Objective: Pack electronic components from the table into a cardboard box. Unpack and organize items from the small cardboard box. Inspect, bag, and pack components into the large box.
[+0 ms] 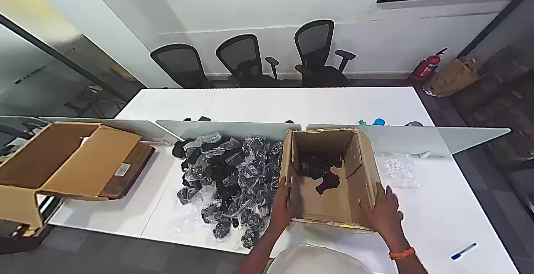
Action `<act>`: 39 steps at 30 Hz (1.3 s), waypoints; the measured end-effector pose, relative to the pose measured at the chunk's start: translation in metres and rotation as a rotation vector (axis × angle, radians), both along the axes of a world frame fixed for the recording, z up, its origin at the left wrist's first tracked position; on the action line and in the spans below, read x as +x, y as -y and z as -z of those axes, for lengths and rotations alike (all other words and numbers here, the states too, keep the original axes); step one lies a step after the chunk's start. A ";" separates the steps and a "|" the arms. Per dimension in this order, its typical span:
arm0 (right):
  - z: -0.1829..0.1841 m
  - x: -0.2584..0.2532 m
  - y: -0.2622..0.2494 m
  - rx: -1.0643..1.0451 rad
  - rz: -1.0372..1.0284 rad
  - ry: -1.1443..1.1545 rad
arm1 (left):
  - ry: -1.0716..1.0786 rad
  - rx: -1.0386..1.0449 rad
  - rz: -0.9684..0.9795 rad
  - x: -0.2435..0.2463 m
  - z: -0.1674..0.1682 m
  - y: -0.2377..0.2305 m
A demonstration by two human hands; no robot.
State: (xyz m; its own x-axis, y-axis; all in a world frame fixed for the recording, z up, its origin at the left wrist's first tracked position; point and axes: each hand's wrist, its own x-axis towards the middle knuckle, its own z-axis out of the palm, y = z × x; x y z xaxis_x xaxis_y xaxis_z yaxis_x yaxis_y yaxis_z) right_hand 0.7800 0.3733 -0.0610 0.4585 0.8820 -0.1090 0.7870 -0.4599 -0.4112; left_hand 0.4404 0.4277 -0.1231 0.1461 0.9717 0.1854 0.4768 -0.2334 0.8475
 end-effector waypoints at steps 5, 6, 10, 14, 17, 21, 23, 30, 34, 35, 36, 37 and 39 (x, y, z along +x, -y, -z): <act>0.032 0.018 0.006 -0.045 -0.010 -0.368 | -0.013 0.036 -0.016 0.003 0.003 0.008; 0.035 0.020 0.003 -0.030 -0.021 -0.385 | -0.015 0.040 -0.026 0.005 0.003 0.009; 0.036 0.021 -0.007 0.010 -0.041 -0.383 | 0.021 0.053 -0.071 0.008 0.004 0.008; 0.035 0.017 -0.010 -0.046 0.005 -0.360 | 0.021 0.046 -0.091 0.020 0.000 0.002; 0.041 0.011 0.000 -0.018 0.051 -0.345 | 0.180 0.013 -0.127 0.016 0.009 0.000; 0.036 -0.002 0.012 0.151 -0.031 0.025 | 0.406 -0.038 -0.262 -0.025 0.026 0.003; 0.028 -0.011 0.011 0.315 -0.116 0.110 | 0.339 -0.084 -0.430 -0.058 0.043 0.013; 0.040 -0.090 0.004 0.287 -0.559 -0.150 | -0.236 -0.526 -0.636 -0.138 0.102 0.053; 0.053 -0.111 -0.006 0.258 -0.646 -0.026 | -0.335 -0.526 -0.589 -0.147 0.133 0.064; 0.053 -0.111 -0.008 0.251 -0.639 -0.021 | -0.388 -0.543 -0.573 -0.145 0.138 0.065; 0.052 -0.111 -0.010 0.240 -0.627 -0.028 | -0.451 -0.573 -0.557 -0.144 0.143 0.067; 0.052 -0.111 -0.011 0.228 -0.616 -0.037 | -0.494 -0.608 -0.535 -0.143 0.146 0.067; 0.050 -0.109 -0.011 0.214 -0.602 -0.057 | -0.536 -0.629 -0.500 -0.141 0.155 0.067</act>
